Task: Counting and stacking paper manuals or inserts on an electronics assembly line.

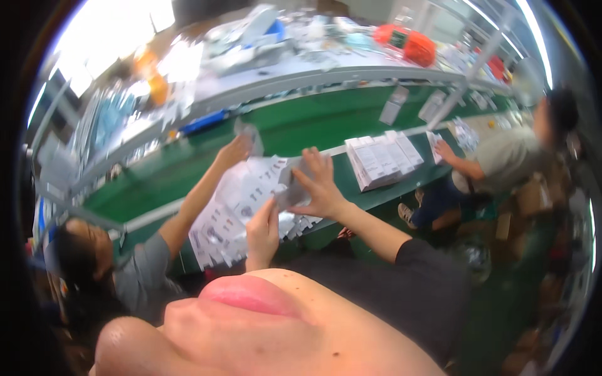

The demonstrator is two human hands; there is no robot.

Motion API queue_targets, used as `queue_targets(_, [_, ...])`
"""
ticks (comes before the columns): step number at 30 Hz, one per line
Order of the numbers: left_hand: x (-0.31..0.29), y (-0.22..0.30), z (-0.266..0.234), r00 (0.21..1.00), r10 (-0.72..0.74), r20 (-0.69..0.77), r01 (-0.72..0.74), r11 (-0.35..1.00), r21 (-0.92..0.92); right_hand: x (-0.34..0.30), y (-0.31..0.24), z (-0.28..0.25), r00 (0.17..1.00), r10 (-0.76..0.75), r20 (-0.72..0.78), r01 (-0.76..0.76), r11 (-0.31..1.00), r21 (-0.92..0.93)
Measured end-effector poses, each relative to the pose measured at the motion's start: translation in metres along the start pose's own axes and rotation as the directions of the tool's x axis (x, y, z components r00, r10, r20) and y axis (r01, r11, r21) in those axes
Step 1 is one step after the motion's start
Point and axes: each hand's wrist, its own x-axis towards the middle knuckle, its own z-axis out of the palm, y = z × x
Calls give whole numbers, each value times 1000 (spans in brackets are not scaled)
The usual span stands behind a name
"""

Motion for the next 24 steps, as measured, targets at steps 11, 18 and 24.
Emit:
queue_targets(11, [-13,-50,1,585,-400,706,754,589,-291,-16,-47,-21,965,-67,255,61,998,31])
queue_targets(18, [-5,-59,11,436,-479,762,846,507,-166,-40,-53,-17,997,-6,72,-18,945,326])
queue_targets(24, [5,-33,28,629,-376,681,717,619,-320,-37,-51,-51,968,112,223,-138,985,107])
